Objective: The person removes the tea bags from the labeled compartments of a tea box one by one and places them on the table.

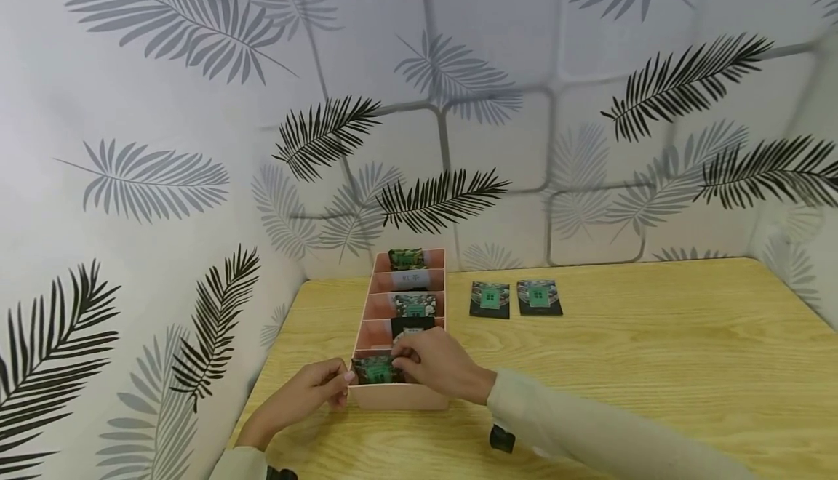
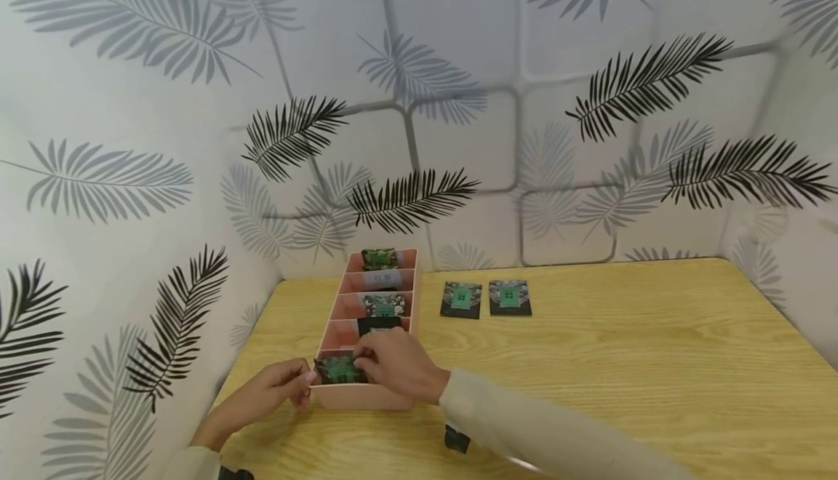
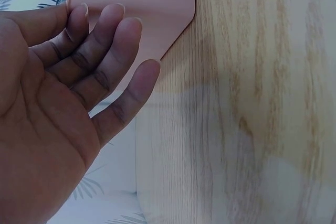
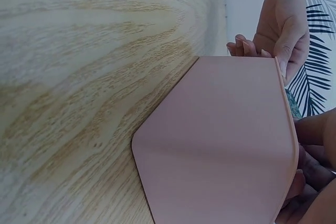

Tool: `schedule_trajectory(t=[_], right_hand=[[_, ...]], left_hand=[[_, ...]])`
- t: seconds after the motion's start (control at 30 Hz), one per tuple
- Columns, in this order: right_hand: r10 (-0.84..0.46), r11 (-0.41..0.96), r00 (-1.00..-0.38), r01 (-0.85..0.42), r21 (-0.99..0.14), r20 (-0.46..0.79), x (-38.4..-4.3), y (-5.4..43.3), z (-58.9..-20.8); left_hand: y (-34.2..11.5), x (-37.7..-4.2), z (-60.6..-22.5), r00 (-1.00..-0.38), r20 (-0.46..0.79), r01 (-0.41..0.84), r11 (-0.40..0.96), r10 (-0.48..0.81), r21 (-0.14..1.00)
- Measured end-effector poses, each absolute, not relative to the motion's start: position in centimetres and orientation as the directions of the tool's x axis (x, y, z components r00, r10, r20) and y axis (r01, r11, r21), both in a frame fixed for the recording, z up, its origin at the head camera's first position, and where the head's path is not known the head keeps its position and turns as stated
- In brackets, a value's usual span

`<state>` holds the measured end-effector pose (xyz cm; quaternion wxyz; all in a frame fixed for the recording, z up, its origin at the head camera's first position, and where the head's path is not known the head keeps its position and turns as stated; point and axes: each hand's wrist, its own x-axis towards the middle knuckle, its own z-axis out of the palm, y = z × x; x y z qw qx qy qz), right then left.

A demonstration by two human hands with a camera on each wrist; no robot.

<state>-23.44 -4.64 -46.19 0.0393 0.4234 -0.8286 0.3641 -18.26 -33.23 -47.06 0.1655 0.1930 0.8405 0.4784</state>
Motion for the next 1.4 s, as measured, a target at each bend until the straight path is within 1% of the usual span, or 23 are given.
schedule_trajectory(t=[0.23, 0.43, 0.6, 0.77, 0.87, 1.07, 1.4], right_hand=[[-0.65, 0.365, -0.66, -0.706, -0.606, 0.377, -23.4, -4.0, -45.7], [-0.627, 0.395, -0.687, -0.687, -0.609, 0.368, -23.7, -3.3, -45.4], [-0.603, 0.396, -0.695, -0.687, -0.61, 0.392, -23.7, -2.6, -45.2], [-0.584, 0.359, -0.707, -0.666, -0.654, 0.399, -23.8, -2.1, -44.7], [-0.577, 0.36, -0.719, -0.65, -0.669, 0.388, -23.8, -1.9, -44.3], [-0.562, 0.357, -0.72, -0.656, -0.665, 0.408, -23.8, -1.5, -43.9], [-0.548, 0.325, -0.697, -0.686, -0.65, 0.462, -24.0, -0.8, -43.3]], left_hand=[[-33.2, -18.3, -47.1, -0.868, -0.083, 0.18, 0.465, 0.49, 0.867], [-33.1, -18.3, -47.1, -0.872, -0.08, 0.186, 0.478, 0.483, 0.859], [-33.1, -18.3, -47.0, -0.87, -0.086, 0.178, 0.471, 0.486, 0.864], [-33.1, -18.3, -47.0, -0.866, -0.083, 0.18, 0.463, 0.493, 0.868], [-33.2, -18.3, -47.0, -0.863, -0.078, 0.185, 0.456, 0.498, 0.871], [-33.1, -18.3, -47.2, -0.863, -0.071, 0.189, 0.45, 0.5, 0.873], [-33.1, -18.2, -47.0, -0.867, -0.087, 0.163, 0.444, 0.491, 0.881]])
